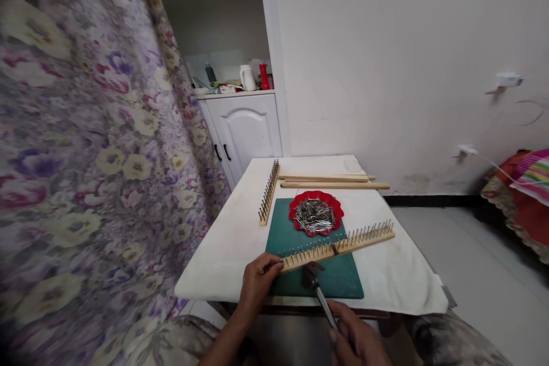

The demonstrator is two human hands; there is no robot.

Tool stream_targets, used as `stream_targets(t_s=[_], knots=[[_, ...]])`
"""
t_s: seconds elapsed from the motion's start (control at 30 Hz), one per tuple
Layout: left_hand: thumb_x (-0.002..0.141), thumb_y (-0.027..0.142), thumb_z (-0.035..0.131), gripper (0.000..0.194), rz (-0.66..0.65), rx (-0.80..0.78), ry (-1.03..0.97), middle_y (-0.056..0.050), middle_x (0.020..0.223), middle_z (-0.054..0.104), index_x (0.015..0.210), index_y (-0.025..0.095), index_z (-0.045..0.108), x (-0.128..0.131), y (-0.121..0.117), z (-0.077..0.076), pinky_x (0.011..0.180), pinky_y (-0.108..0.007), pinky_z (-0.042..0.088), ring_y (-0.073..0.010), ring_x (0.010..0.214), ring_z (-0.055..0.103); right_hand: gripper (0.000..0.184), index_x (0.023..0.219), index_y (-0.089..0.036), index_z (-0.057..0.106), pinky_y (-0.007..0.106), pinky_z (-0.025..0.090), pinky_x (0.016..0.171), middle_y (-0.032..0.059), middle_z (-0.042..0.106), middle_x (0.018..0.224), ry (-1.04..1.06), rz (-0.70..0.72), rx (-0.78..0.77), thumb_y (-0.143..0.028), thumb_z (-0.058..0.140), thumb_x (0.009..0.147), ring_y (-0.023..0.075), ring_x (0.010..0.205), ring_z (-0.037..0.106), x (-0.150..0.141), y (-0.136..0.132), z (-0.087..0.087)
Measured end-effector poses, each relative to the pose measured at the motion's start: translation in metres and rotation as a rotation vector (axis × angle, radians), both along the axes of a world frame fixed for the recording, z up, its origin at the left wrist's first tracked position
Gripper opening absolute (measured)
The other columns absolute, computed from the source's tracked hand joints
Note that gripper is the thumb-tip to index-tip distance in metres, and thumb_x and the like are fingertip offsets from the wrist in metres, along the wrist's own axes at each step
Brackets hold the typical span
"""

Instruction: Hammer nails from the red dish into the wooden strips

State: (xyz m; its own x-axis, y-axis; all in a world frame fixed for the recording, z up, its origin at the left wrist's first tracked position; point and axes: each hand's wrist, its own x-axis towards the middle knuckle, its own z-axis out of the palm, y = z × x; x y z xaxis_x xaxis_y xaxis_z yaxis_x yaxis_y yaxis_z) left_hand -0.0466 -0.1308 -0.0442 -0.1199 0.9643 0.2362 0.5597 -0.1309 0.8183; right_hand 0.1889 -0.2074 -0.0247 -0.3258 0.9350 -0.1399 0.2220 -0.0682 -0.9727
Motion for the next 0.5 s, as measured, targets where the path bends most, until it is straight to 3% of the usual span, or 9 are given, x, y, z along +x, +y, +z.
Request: stream_targets(t_s=[0.13, 0.23, 0.5], knots=[[0.077, 0.028, 0.055, 0.015, 0.004, -0.022, 0.001, 0.002, 0.067, 0.058, 0.068, 0.019, 0.065, 0.000, 0.000, 0.000, 0.060, -0.021, 0.037, -0.0130, 0.064, 0.053, 0.053, 0.120, -0.015, 0.050, 0.020, 0.026, 0.034, -0.0038, 0.055, 0.058, 0.014, 0.021, -0.023, -0.052, 0.045, 0.084, 0.0101, 0.037, 0.041, -0.020, 0.011, 0.030], [0.076, 0.027, 0.056, 0.014, 0.004, -0.024, -0.015, 0.002, 0.069, 0.060, 0.069, 0.019, 0.065, 0.001, -0.001, 0.000, 0.061, -0.021, 0.038, -0.0131, 0.065, 0.054, 0.050, 0.123, -0.013, 0.046, 0.018, 0.026, 0.032, -0.0060, 0.054, 0.056, 0.031, 0.080, 0.031, -0.048, 0.042, 0.087, 0.0068, 0.030, 0.037, -0.034, 0.023, 0.044], [0.076, 0.024, 0.054, 0.015, 0.006, -0.029, -0.028, 0.002, 0.066, 0.058, 0.067, 0.019, 0.065, 0.001, -0.001, 0.000, 0.059, -0.021, 0.037, -0.0128, 0.063, 0.052, 0.042, 0.124, -0.013, 0.045, 0.015, 0.030, 0.031, -0.0065, 0.054, 0.056, -0.014, 0.141, 0.086, -0.037, 0.038, 0.091, 0.0066, 0.031, 0.041, -0.050, 0.032, 0.040]])
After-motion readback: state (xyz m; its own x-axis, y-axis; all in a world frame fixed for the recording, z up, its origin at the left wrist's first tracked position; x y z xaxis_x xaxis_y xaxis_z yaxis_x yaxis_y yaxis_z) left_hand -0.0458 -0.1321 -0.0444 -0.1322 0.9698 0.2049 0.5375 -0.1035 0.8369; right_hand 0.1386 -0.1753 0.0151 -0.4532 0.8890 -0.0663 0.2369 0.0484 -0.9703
